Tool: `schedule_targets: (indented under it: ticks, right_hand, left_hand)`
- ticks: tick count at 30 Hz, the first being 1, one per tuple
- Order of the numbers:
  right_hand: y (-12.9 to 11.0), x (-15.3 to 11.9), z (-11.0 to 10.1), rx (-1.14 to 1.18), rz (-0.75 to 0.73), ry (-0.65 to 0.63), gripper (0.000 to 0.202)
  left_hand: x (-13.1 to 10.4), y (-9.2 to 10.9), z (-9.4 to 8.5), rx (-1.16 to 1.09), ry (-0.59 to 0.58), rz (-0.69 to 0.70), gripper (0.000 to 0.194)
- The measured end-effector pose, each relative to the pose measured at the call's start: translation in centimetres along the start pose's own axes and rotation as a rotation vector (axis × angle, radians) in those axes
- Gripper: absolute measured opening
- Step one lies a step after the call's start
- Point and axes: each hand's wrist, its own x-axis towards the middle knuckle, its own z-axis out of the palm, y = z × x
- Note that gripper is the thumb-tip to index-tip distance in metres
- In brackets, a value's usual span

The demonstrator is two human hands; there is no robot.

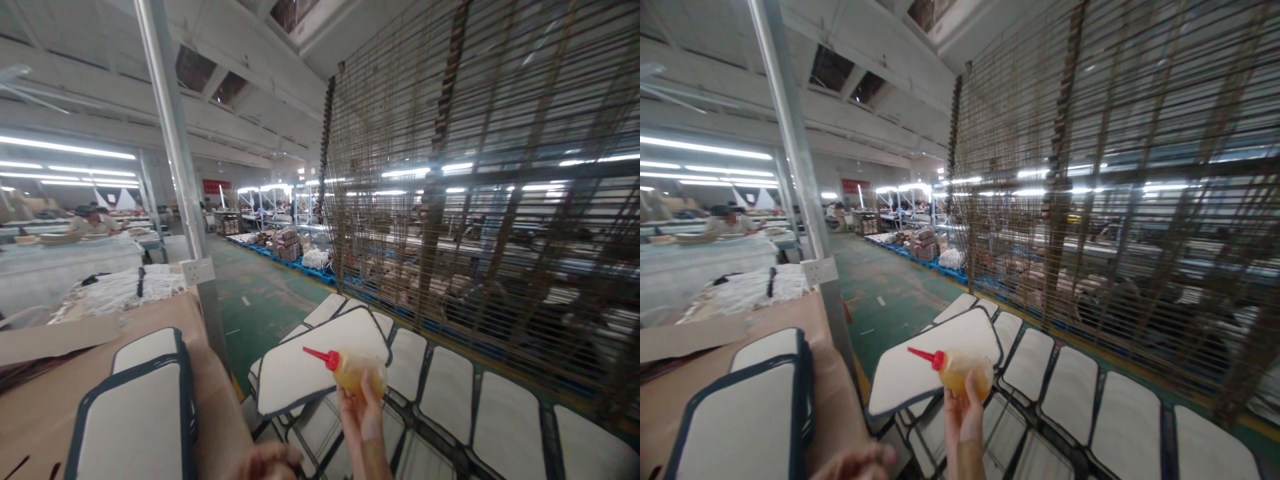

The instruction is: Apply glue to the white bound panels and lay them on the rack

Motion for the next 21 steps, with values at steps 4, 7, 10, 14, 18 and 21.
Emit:
schedule_targets:
  ticks: [4,7,10,14,18,21]
  right_hand:
    - [0.6,-1.9,-0.1,-0.039,0.056,0.008,0.045]
    - [1.4,-3.4,-0.5,-0.097,0.088,-0.053,0.041]
    - [1.5,-4.5,-0.5,-0.119,0.122,-0.076,0.039]
    - [0.7,-5.1,0.5,-0.071,0.171,-0.073,0.038]
    - [0.1,-5.8,1.4,-0.073,0.181,-0.079,0.041]
    - [-0.5,-6.6,0.9,-0.097,0.190,-0.081,0.039]
  left_hand:
    - [3.4,8.6,-1.7,0.566,0.370,0.264,0.049]
    - [8.3,10.9,-2.2,0.931,0.415,0.326,0.052]
    - [11.5,9.9,-2.8,0.977,0.236,0.232,0.047]
    - [11.9,8.8,-3.7,0.884,0.026,0.209,0.034]
    - [11.0,9.6,-4.2,0.814,0.024,0.231,0.031]
    - [10.8,10.3,-5.1,0.731,-0.015,0.195,0.031]
